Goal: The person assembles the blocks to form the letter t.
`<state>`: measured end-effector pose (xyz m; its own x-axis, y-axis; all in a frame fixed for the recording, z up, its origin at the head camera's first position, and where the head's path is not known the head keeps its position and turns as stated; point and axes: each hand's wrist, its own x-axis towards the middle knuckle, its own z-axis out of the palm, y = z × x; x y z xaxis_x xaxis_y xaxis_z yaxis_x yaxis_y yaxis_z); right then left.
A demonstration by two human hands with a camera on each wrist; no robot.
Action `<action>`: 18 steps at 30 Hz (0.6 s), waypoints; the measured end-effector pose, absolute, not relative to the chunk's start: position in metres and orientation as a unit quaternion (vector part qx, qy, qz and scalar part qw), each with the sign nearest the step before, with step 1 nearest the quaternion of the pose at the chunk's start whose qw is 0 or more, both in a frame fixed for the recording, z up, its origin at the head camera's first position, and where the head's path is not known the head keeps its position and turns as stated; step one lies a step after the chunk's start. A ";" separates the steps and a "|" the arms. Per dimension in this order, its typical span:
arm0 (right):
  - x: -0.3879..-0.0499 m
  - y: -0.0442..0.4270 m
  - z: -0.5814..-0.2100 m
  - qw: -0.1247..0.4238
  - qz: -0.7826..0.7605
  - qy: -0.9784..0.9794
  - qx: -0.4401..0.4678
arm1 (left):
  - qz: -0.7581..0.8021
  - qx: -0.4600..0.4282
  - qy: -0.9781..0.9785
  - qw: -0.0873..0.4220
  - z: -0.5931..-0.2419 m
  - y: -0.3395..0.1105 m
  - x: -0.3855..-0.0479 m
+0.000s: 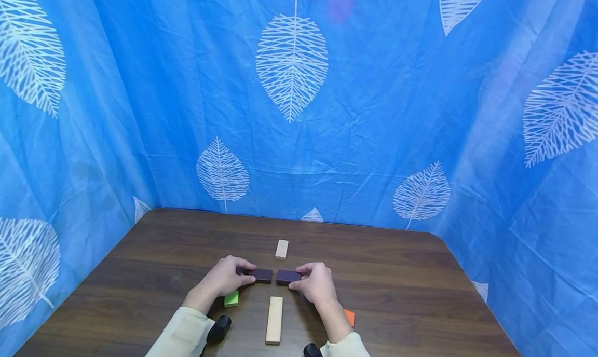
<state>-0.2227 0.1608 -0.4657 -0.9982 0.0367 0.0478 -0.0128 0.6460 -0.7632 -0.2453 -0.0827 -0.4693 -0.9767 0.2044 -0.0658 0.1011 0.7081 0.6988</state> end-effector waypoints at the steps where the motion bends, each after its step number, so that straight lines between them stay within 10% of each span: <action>1: -0.223 0.160 -0.466 0.028 0.419 -0.907 -0.009 | 0.373 0.083 0.921 0.069 -0.469 -0.083 -0.245; 18: -0.228 0.149 -0.475 0.029 0.428 -0.903 0.000 | 0.377 0.094 0.919 0.066 -0.472 -0.084 -0.247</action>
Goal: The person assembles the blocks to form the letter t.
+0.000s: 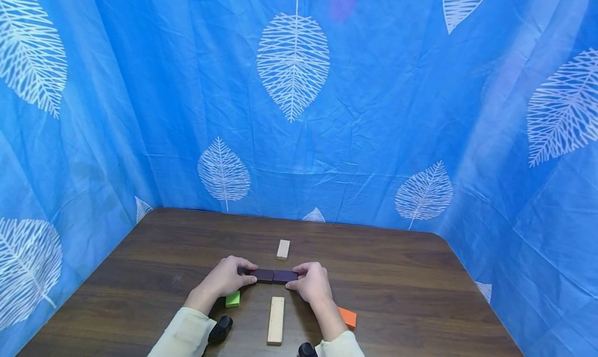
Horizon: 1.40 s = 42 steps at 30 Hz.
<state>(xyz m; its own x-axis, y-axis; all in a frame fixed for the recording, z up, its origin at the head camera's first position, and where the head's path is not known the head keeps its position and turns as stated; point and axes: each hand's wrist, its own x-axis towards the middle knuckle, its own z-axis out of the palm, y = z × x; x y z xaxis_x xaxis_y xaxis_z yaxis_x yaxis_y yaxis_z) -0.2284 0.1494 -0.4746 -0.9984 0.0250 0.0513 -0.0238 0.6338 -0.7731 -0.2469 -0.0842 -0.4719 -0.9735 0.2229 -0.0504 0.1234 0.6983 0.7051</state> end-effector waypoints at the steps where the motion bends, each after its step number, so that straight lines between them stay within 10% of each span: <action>1: -0.228 0.149 -0.475 0.028 0.428 -0.904 -0.001 | 0.376 0.095 0.919 0.066 -0.472 -0.084 -0.246; 42: -0.231 0.151 -0.474 0.000 0.435 -0.901 -0.014 | 0.364 0.085 0.924 0.080 -0.468 -0.081 -0.246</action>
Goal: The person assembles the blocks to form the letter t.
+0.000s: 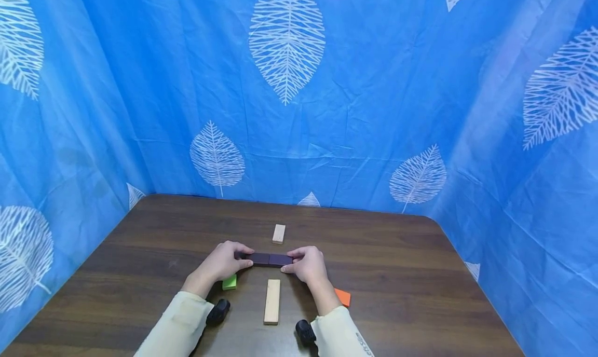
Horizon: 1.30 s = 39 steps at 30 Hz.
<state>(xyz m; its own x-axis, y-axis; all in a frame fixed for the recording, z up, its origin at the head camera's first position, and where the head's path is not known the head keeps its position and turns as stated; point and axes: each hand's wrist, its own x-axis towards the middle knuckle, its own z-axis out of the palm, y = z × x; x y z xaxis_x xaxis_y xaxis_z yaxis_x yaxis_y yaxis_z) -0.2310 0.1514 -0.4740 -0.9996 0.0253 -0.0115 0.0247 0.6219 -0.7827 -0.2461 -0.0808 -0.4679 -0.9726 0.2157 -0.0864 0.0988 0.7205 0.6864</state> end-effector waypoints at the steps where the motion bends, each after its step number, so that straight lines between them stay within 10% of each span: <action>1: -0.231 0.151 -0.473 -0.001 0.435 -0.900 -0.015 | 0.363 0.087 0.924 0.080 -0.467 -0.081 -0.246; 39: -0.237 0.153 -0.473 -0.021 0.433 -0.901 -0.015 | 0.353 0.128 0.926 0.040 -0.470 -0.076 -0.248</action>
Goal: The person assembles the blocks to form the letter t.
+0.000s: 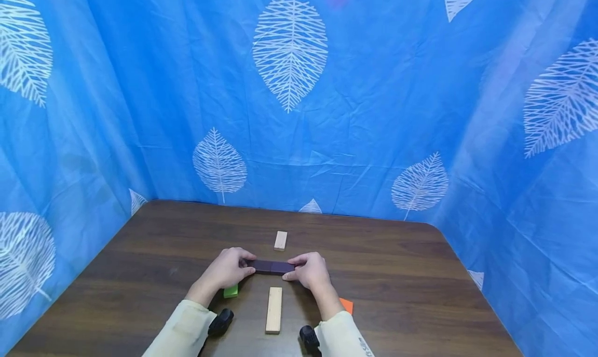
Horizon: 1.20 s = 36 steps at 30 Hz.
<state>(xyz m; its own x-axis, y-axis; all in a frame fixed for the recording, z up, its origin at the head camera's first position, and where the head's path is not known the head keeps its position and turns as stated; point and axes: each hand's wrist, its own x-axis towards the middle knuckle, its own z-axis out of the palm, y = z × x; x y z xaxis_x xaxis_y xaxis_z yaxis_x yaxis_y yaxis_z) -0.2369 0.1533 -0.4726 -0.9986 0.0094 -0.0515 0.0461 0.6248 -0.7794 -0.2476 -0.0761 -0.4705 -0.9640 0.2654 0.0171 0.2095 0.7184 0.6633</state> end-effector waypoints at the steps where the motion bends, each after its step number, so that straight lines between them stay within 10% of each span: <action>1: -0.237 0.154 -0.472 0.022 -0.434 0.901 0.018 | 0.351 0.129 0.927 0.040 -0.470 -0.075 -0.248; 36: -0.236 0.154 -0.474 0.022 -0.434 0.900 0.020 | 0.360 0.254 0.897 0.027 -0.445 -0.092 -0.220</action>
